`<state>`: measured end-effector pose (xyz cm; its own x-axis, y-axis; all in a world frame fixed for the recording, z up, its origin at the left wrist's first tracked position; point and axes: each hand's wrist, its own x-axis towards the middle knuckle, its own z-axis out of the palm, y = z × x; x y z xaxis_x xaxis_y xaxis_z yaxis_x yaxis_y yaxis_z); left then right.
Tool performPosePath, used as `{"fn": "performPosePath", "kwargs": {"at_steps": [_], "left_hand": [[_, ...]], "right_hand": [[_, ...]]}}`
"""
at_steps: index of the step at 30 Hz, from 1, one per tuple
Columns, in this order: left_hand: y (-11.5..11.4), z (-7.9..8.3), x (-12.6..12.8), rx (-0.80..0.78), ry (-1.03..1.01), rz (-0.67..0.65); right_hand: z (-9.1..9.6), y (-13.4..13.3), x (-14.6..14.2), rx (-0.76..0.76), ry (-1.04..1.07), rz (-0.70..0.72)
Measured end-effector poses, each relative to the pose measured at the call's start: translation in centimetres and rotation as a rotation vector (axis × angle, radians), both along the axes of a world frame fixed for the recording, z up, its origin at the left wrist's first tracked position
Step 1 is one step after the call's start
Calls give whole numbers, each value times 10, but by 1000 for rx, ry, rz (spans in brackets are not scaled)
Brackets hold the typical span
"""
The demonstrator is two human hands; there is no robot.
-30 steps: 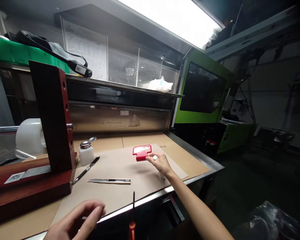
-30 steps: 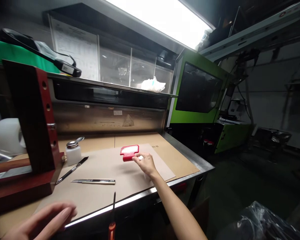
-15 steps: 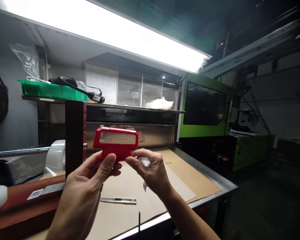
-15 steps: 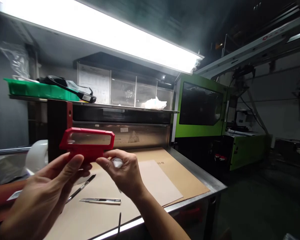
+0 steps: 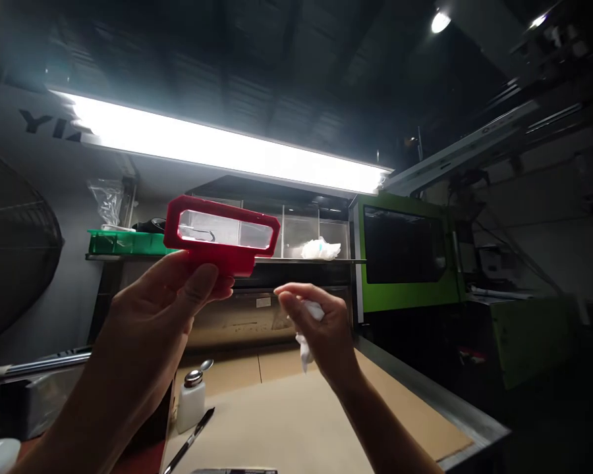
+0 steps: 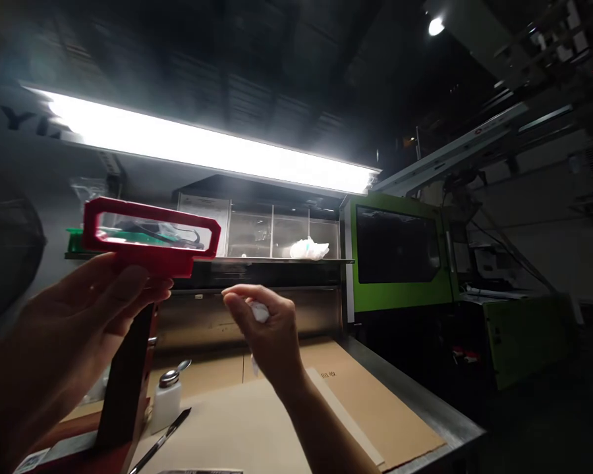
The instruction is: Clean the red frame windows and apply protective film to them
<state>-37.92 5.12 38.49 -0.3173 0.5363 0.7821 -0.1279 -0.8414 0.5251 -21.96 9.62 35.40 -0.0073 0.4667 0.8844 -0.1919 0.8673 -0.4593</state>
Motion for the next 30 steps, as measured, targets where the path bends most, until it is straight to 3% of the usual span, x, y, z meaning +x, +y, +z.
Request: {"fn": "performPosePath", "kwargs": {"at_steps": [6, 10, 16, 30], "left_hand": [[-9, 3, 6, -105, 2, -174], [-9, 3, 8, -114, 12, -251], [-6, -1, 6, -156, 63, -292], [-5, -6, 5, -233, 51, -315]], "right_hand": [[40, -5, 12, -37, 77, 135], [54, -7, 13, -76, 24, 216], [58, -5, 10, -93, 6, 325], [59, -9, 6, -88, -28, 438]]}}
